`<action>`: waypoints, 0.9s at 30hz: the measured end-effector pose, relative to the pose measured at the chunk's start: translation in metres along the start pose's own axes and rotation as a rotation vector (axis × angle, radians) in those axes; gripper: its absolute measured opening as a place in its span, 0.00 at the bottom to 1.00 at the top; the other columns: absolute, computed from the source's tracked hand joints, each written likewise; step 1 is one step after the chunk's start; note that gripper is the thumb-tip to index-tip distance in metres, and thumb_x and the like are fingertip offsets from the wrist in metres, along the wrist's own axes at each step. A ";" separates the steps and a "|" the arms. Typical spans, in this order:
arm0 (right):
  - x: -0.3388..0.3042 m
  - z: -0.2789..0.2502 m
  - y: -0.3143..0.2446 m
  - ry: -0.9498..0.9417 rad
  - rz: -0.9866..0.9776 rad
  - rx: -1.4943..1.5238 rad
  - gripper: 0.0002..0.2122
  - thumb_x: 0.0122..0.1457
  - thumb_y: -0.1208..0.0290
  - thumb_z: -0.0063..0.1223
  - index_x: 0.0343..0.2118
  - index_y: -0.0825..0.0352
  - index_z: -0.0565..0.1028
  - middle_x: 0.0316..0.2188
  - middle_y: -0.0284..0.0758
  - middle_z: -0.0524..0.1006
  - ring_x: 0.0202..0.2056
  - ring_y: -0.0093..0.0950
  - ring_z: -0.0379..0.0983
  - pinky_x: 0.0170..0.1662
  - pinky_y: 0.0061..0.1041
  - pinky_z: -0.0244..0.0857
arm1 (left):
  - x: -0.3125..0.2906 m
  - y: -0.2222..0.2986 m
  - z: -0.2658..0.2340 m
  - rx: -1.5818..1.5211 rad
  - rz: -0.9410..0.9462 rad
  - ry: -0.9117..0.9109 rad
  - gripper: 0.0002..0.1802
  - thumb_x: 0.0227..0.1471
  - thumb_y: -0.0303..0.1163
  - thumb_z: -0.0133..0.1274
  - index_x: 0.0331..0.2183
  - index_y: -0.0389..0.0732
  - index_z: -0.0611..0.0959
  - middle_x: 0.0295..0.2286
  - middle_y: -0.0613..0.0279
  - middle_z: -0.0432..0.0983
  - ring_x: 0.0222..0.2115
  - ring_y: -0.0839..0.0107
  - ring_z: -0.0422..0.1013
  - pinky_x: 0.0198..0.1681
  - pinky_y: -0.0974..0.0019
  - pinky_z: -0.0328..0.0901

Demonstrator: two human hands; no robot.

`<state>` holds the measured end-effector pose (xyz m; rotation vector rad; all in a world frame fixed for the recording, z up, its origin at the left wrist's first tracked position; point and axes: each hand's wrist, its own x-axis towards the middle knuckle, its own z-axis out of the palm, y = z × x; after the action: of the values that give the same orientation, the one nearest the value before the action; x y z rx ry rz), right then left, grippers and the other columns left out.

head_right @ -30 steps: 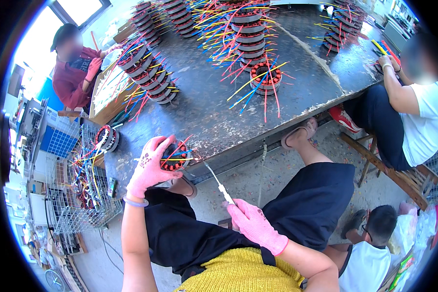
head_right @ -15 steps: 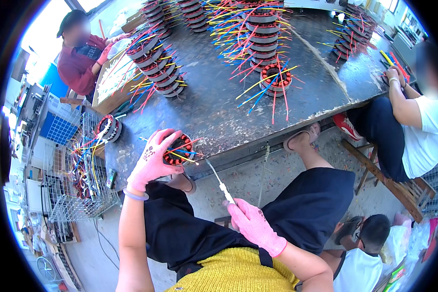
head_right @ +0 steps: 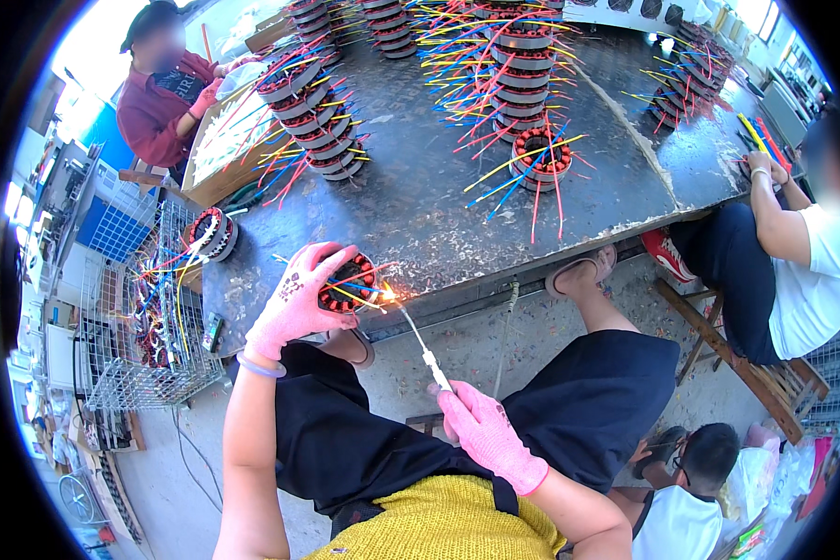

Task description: The person uses a handheld heating tool to melt and secure wire connections on a motor stator by hand and then places the finished component onto a stack on the table.

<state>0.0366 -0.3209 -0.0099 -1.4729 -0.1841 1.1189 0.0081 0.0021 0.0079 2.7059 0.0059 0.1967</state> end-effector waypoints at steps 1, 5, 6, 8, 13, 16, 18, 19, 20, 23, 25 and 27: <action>0.000 0.001 -0.001 0.002 0.002 -0.002 0.17 0.70 0.64 0.44 0.53 0.71 0.74 0.19 0.23 0.66 0.22 0.13 0.57 0.27 0.16 0.52 | 0.000 -0.001 0.000 0.001 0.001 0.001 0.55 0.25 0.39 0.75 0.59 0.46 0.72 0.54 0.51 0.67 0.56 0.48 0.62 0.62 0.51 0.58; 0.000 0.001 -0.001 -0.002 -0.009 -0.015 0.17 0.70 0.63 0.44 0.53 0.71 0.74 0.20 0.23 0.66 0.22 0.13 0.57 0.27 0.16 0.51 | 0.000 -0.003 0.001 0.002 0.005 0.003 0.54 0.26 0.40 0.75 0.59 0.46 0.72 0.54 0.51 0.67 0.56 0.49 0.63 0.62 0.51 0.58; 0.001 0.000 0.003 -0.004 -0.010 0.010 0.17 0.70 0.63 0.45 0.53 0.71 0.74 0.20 0.23 0.66 0.22 0.13 0.57 0.27 0.16 0.51 | 0.000 -0.003 0.001 0.003 0.006 0.004 0.54 0.26 0.40 0.75 0.59 0.46 0.72 0.54 0.51 0.67 0.56 0.49 0.63 0.62 0.51 0.58; 0.001 -0.002 0.005 -0.006 -0.008 0.023 0.17 0.70 0.63 0.45 0.52 0.71 0.74 0.20 0.24 0.66 0.22 0.13 0.58 0.27 0.17 0.54 | 0.001 0.000 0.001 -0.009 -0.007 0.003 0.54 0.25 0.40 0.75 0.59 0.46 0.72 0.53 0.51 0.67 0.56 0.49 0.63 0.61 0.51 0.58; 0.001 -0.003 0.003 -0.015 0.032 0.082 0.16 0.69 0.63 0.44 0.52 0.70 0.74 0.21 0.25 0.67 0.23 0.14 0.62 0.28 0.19 0.59 | 0.001 0.002 0.002 0.019 -0.031 0.001 0.54 0.24 0.40 0.75 0.59 0.47 0.73 0.53 0.50 0.67 0.56 0.49 0.63 0.61 0.52 0.58; 0.001 -0.005 0.000 -0.023 -0.012 -0.038 0.17 0.69 0.63 0.44 0.52 0.70 0.74 0.21 0.25 0.67 0.23 0.14 0.62 0.28 0.19 0.59 | 0.001 0.003 0.001 0.020 -0.032 0.000 0.54 0.24 0.40 0.75 0.58 0.47 0.73 0.53 0.50 0.67 0.56 0.48 0.62 0.62 0.51 0.57; 0.002 -0.004 0.002 -0.016 -0.008 -0.018 0.16 0.69 0.64 0.44 0.52 0.70 0.74 0.21 0.25 0.67 0.23 0.15 0.63 0.28 0.20 0.60 | 0.001 0.004 0.000 0.017 -0.041 -0.013 0.55 0.24 0.40 0.75 0.59 0.45 0.72 0.53 0.49 0.66 0.56 0.48 0.62 0.62 0.51 0.57; 0.003 -0.004 0.002 -0.015 -0.006 -0.010 0.16 0.69 0.64 0.44 0.52 0.70 0.74 0.21 0.25 0.67 0.23 0.15 0.63 0.28 0.20 0.60 | 0.002 0.004 0.000 0.015 -0.046 -0.019 0.56 0.24 0.40 0.75 0.59 0.45 0.72 0.53 0.49 0.66 0.57 0.47 0.62 0.62 0.51 0.57; 0.003 -0.004 0.002 -0.009 -0.008 -0.016 0.16 0.69 0.64 0.44 0.52 0.70 0.74 0.21 0.26 0.67 0.23 0.15 0.63 0.28 0.20 0.60 | 0.001 0.004 0.001 0.021 -0.035 0.004 0.55 0.24 0.41 0.75 0.58 0.44 0.72 0.52 0.49 0.67 0.55 0.48 0.63 0.61 0.51 0.58; 0.002 -0.004 0.003 0.002 -0.007 -0.013 0.16 0.69 0.64 0.44 0.52 0.70 0.74 0.21 0.27 0.67 0.23 0.16 0.63 0.29 0.21 0.61 | 0.000 0.001 0.005 0.034 -0.014 0.050 0.55 0.24 0.42 0.75 0.57 0.41 0.72 0.50 0.49 0.68 0.53 0.48 0.64 0.60 0.51 0.59; 0.001 -0.004 0.003 0.001 0.000 0.018 0.16 0.69 0.63 0.44 0.52 0.70 0.74 0.21 0.28 0.68 0.23 0.16 0.63 0.29 0.21 0.61 | 0.000 0.000 0.005 0.041 -0.013 0.050 0.55 0.24 0.42 0.75 0.57 0.39 0.72 0.50 0.49 0.68 0.53 0.48 0.64 0.60 0.51 0.59; 0.000 -0.005 -0.001 0.004 -0.002 -0.073 0.17 0.69 0.63 0.45 0.51 0.70 0.74 0.20 0.29 0.68 0.23 0.17 0.64 0.29 0.22 0.62 | -0.001 -0.001 0.004 0.032 -0.035 0.019 0.57 0.24 0.41 0.75 0.59 0.40 0.70 0.53 0.48 0.66 0.56 0.47 0.62 0.62 0.51 0.57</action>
<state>0.0411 -0.3242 -0.0097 -1.5390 -0.2263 1.1176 0.0073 0.0010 0.0038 2.7337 0.0624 0.2129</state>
